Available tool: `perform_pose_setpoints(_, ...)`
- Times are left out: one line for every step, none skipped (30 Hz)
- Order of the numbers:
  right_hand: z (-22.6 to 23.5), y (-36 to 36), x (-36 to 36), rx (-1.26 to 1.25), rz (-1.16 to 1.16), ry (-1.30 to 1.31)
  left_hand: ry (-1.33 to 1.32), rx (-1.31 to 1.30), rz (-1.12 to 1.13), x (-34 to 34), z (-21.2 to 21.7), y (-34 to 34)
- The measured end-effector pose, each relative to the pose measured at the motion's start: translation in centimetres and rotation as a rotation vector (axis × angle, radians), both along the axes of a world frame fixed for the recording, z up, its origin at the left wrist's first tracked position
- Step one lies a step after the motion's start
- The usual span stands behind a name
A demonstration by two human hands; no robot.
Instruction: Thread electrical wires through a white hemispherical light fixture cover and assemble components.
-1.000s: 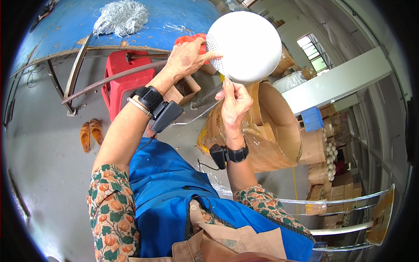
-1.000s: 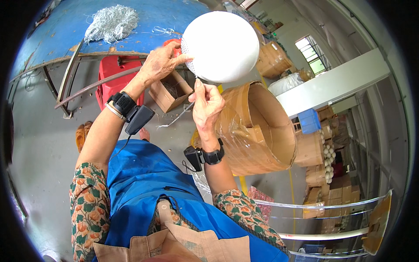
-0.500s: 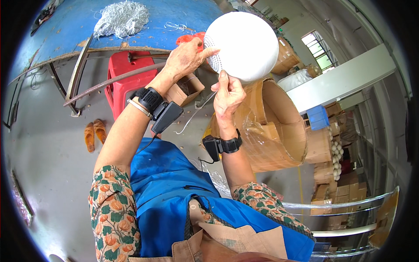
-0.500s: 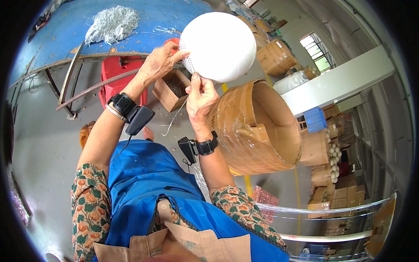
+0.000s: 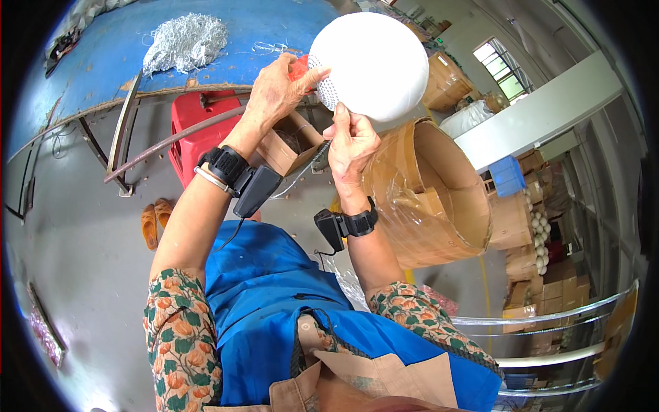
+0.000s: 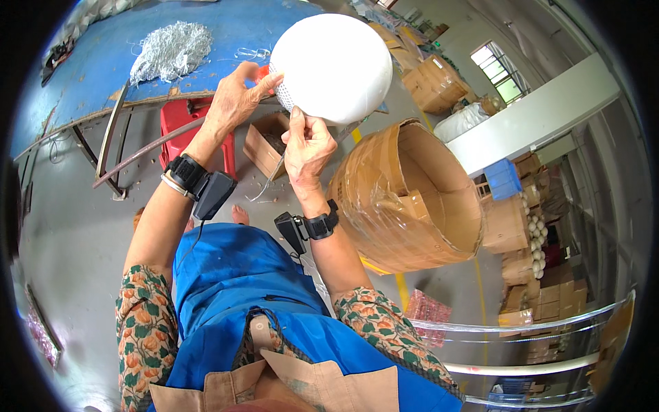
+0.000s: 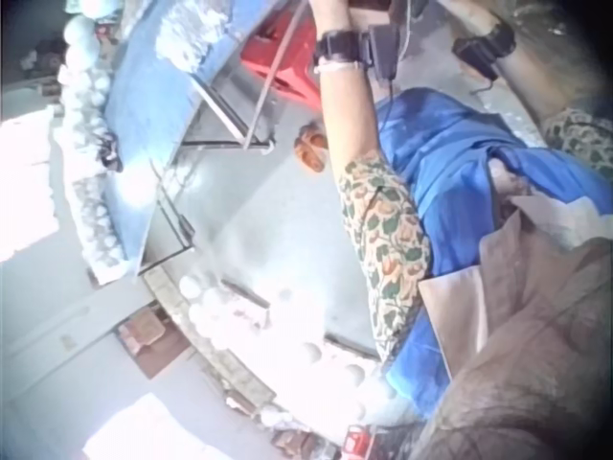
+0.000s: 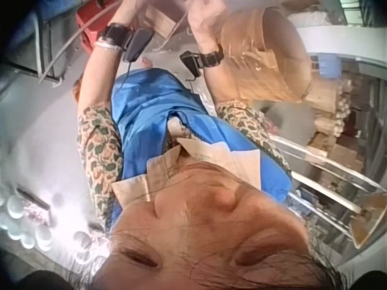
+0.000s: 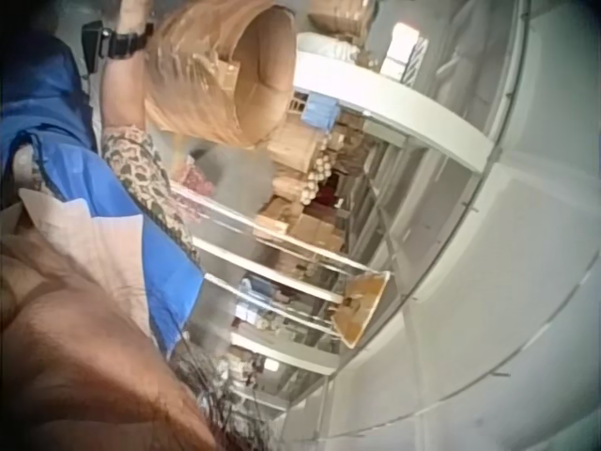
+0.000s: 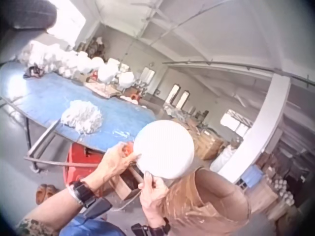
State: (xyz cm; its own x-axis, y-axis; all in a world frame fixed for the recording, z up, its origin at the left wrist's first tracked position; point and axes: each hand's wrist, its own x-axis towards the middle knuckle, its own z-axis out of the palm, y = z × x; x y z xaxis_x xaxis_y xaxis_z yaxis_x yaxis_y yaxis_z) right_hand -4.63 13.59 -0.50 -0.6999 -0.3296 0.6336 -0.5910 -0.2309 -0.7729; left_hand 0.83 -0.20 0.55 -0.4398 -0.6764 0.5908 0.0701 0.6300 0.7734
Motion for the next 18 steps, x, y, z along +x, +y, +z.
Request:
perform_pose_setpoints(0.0,0.0,0.0,-0.006,0.008,0.01,0.075,-0.034,-0.016,0.0,0.0,0.0)
perform_pose_setpoints(0.0,0.0,0.1,-0.009,0.007,0.009,0.075,-0.037,-0.017,0.0,0.1,0.0)
perform_pose_setpoints(0.0,0.1,0.1,-0.01,0.007,-0.002,0.035,-0.008,-0.077,0.3,0.4,0.3)
perform_pose_setpoints(0.0,0.1,0.1,-0.01,0.007,-0.014,-0.004,0.023,-0.136,0.5,0.6,0.5)
perform_pose_setpoints(-0.1,0.2,0.0,-0.011,0.007,-0.014,-0.004,0.022,-0.137,0.3,0.4,0.5)
perform_pose_setpoints(-0.4,0.2,-0.1,-0.001,0.0,-0.015,0.006,0.043,-0.204,0.2,0.2,0.3)
perform_pose_setpoints(-0.5,0.2,-0.1,0.009,-0.006,-0.016,0.017,0.064,-0.272,0.2,0.0,0.2)
perform_pose_setpoints(-0.5,0.3,-0.1,0.01,-0.002,-0.016,0.017,0.064,-0.268,0.4,-0.4,0.1)
perform_pose_setpoints(-0.5,0.2,-0.2,0.005,-0.005,0.004,0.023,-0.058,-0.289,0.5,-0.5,0.1)
perform_pose_setpoints(-0.5,0.2,-0.3,0.0,-0.007,0.025,0.029,-0.181,-0.31,0.6,-0.6,0.1)
perform_pose_setpoints(-0.5,0.1,-0.3,0.0,-0.007,0.025,0.03,-0.18,-0.31,0.4,-0.7,0.3)
perform_pose_setpoints(-0.3,0.1,-0.2,-0.014,0.0,0.026,-0.04,-0.159,-0.177,0.3,-0.3,0.9)
perform_pose_setpoints(-0.1,0.0,0.0,-0.027,0.007,0.027,-0.11,-0.136,-0.044,0.3,0.0,1.2)
perform_pose_setpoints(0.1,0.2,0.1,-0.024,0.01,0.028,-0.145,-0.046,-0.118,0.3,0.2,0.9)
perform_pose_setpoints(0.4,0.5,0.2,-0.005,0.036,0.008,-0.144,-0.045,-0.119,0.5,0.5,0.7)
perform_pose_setpoints(0.6,0.8,0.3,0.014,0.061,-0.011,-0.184,0.007,-0.223,0.8,0.8,0.4)
perform_pose_setpoints(0.7,1.3,0.4,0.016,0.06,-0.011,-0.224,0.059,-0.327,0.9,1.0,0.3)
perform_pose_setpoints(0.8,1.8,0.5,0.037,0.075,-0.022,-0.221,0.063,-0.327,0.9,0.8,0.2)
